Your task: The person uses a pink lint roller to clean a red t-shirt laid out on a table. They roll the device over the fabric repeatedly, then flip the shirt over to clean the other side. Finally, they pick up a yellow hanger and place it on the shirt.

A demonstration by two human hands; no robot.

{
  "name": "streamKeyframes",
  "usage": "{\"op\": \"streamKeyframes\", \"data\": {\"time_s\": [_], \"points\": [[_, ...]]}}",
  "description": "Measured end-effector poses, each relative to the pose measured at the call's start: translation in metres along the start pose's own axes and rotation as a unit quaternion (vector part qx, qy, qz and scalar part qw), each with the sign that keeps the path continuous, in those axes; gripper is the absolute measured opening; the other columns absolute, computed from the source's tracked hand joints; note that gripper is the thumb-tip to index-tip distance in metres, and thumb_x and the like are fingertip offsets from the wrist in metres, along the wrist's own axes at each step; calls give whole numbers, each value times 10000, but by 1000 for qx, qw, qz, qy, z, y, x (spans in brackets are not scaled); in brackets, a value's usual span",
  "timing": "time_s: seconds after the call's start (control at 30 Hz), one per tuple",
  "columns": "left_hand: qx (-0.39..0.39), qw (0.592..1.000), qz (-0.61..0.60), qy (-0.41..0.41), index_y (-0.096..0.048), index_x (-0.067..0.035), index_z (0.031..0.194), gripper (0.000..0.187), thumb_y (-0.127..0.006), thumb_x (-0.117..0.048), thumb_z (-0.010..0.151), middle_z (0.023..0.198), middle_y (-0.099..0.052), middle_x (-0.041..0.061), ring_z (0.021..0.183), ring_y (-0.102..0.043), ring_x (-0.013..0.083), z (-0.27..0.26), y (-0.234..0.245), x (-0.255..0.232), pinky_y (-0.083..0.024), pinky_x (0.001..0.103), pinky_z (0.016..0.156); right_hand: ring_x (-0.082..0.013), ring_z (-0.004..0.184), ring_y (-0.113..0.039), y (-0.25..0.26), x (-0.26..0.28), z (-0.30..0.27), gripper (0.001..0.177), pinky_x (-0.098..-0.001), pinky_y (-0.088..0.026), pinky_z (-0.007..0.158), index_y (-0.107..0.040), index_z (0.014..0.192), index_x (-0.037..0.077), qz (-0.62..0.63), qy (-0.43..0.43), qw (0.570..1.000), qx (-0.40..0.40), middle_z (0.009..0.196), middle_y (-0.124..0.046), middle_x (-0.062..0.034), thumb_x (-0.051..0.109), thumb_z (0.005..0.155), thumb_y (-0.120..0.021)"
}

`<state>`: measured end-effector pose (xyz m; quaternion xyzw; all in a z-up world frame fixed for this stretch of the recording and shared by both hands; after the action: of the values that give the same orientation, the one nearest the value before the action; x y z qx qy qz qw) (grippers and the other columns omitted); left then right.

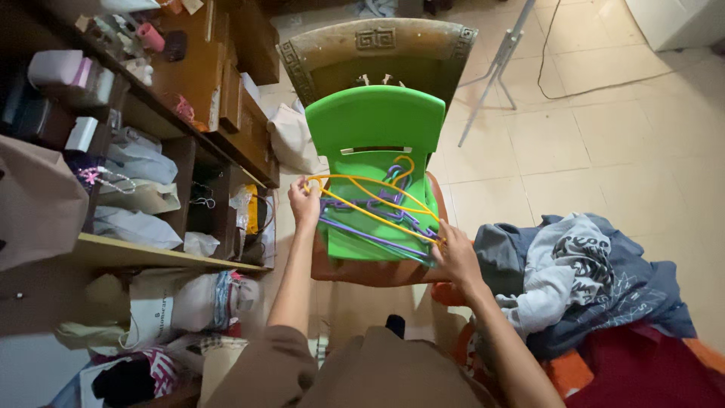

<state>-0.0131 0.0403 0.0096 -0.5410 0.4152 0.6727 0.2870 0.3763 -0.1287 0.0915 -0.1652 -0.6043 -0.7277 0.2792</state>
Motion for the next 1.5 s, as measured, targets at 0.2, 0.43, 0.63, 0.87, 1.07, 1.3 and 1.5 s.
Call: {"op": "streamKeyframes", "data": {"time_s": [0.2, 0.43, 0.63, 0.87, 1.07, 1.3, 1.5], "points": [[53, 996, -68, 32, -631, -16, 1209, 264, -619, -118, 965, 1065, -723, 108, 929, -705, 177, -46, 29, 2, -577, 298, 821, -328, 1057, -611, 41, 22, -24, 647, -436, -530, 945, -528, 1433, 20, 75, -68, 994, -36, 1176, -631, -156, 25, 813, -713], [145, 986, -70, 34, -695, -19, 1215, 294, -595, -38, 940, 1081, -742, 80, 945, -706, 155, -110, 30, -9, -573, 289, 853, -360, 1076, -570, 105, 40, -74, 653, -454, -497, 959, -557, 1403, 4, 30, -60, 992, -109, 1183, -600, -196, -13, 764, -695], [266, 959, -94, 1, -708, -20, 1291, 322, -579, -65, 1000, 1109, -770, 86, 947, -705, 137, -168, -30, -45, -556, 280, 853, -355, 1139, -575, 167, 4, -143, 623, -482, -467, 1050, -568, 1406, 25, -68, -114, 976, -174, 1224, -606, -186, 19, 789, -656], [444, 893, -72, 0, -719, -8, 1245, 286, -588, -98, 1008, 1073, -785, 77, 919, -730, 141, -268, -135, -132, -579, 275, 832, -339, 1079, -592, 231, -42, -279, 617, -472, -502, 972, -593, 1375, 28, -121, -225, 926, -276, 1219, -626, -163, 13, 766, -694], [590, 804, -74, -14, -725, 21, 1217, 278, -568, -109, 1027, 1036, -779, 73, 899, -703, 139, -394, -219, -203, -568, 271, 834, -302, 1077, -604, 263, -44, -426, 641, -442, -536, 933, -584, 1391, 24, -157, -353, 852, -353, 1204, -621, -148, -21, 760, -685], [695, 701, 17, -162, -751, -27, 1307, 308, -597, -121, 1058, 984, -743, 148, 739, -551, 123, -585, -296, -241, -499, 308, 658, -257, 949, -607, 276, -14, -597, 662, -343, -539, 750, -585, 1390, 66, -100, -474, 724, -491, 1191, -622, -132, -17, 746, -711], [818, 561, -125, -16, -391, -111, 1452, 441, -493, -154, 1025, 1273, -707, 82, 973, -751, 164, -758, -349, -212, -617, 297, 805, -279, 1018, -627, 259, 25, -710, 663, -392, -525, 871, -591, 1376, 63, -174, -542, 622, -538, 1147, -639, -137, -21, 740, -758]]}}
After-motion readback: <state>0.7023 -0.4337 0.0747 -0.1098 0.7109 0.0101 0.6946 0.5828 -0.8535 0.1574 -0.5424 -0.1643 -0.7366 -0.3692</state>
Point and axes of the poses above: each hand's wrist, its own z-axis towards the middle knuckle, its own y-axis out of the back of the hand, x = y × z, the point moved 1 cm from there along z, towards the middle knuckle
